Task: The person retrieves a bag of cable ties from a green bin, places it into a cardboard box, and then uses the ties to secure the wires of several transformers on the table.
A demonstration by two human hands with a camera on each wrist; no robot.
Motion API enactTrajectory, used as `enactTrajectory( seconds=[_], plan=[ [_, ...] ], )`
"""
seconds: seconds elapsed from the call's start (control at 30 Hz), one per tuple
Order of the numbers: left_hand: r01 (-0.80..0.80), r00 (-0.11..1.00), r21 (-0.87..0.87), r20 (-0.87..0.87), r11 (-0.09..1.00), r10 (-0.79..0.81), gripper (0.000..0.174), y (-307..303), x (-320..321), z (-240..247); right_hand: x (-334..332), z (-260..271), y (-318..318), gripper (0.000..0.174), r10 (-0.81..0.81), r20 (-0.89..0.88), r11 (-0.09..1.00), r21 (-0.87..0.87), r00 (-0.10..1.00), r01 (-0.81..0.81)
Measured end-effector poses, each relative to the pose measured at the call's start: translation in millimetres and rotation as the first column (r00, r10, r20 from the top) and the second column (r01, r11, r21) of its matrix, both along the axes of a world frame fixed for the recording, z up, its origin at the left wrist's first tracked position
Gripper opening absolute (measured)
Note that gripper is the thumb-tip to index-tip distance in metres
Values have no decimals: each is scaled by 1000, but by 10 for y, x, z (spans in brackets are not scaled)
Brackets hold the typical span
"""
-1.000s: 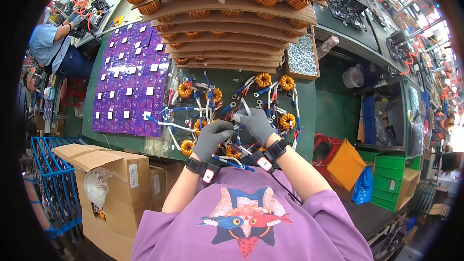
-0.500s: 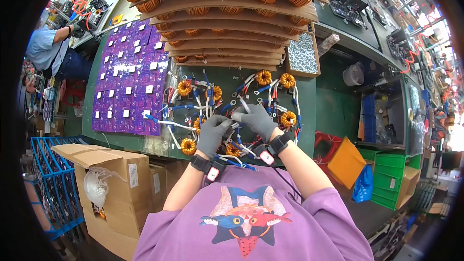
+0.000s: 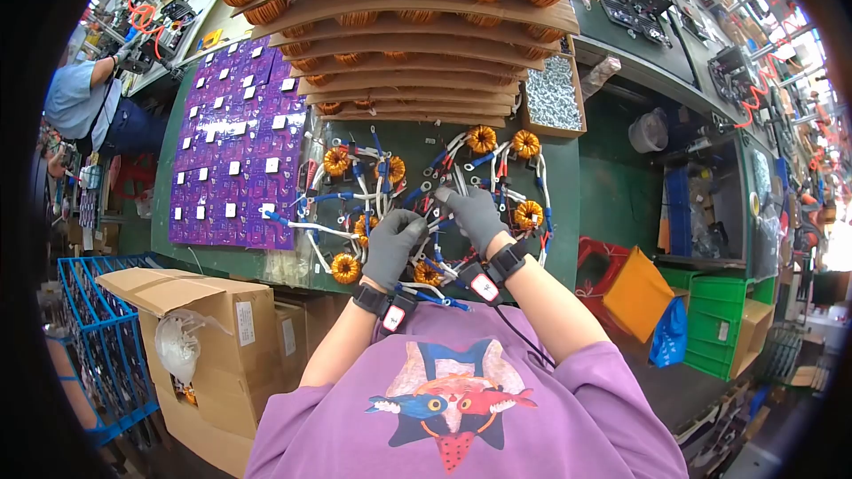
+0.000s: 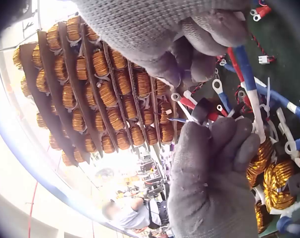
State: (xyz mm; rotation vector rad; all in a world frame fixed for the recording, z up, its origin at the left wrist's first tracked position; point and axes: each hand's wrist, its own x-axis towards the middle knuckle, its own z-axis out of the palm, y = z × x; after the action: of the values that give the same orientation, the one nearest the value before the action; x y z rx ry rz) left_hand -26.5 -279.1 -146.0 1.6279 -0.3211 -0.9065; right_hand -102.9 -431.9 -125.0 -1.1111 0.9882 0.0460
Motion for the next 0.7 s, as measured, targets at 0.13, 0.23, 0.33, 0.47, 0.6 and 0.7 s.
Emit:
enactTrajectory(
  seconds=[0.13, 0.23, 0.33, 0.47, 0.6, 0.7],
  plan=[
    [-24, 1000, -29, 4, 999, 24, 14, 9, -12, -28, 5, 9, 25, 25, -13, 19, 1000, 0, 1000, 13],
    [-54, 998, -15, -29, 998, 54, 14, -8, -10, -43, -16, -4, -25, 23, 37, 68, 994, 105, 997, -44],
    [-31, 999, 34, 31, 999, 30, 15, -20, -12, 13, -44, -31, -44, 20, 24, 98, 987, 158, 995, -39],
    [-23, 999, 32, 32, 999, 22, 17, -37, -17, -26, -10, 128, 5, 15, 169, 71, 982, -101, 983, -161],
    [29, 964, 118, 258, 993, -59, 26, -91, -59, 9, -22, -18, -22, 16, 293, 78, 865, -445, 953, -230],
    [74, 785, 219, 589, 973, -193, 42, -160, -52, -268, -93, -50, 108, 14, 233, 259, 928, -347, 937, -135]
  ],
)
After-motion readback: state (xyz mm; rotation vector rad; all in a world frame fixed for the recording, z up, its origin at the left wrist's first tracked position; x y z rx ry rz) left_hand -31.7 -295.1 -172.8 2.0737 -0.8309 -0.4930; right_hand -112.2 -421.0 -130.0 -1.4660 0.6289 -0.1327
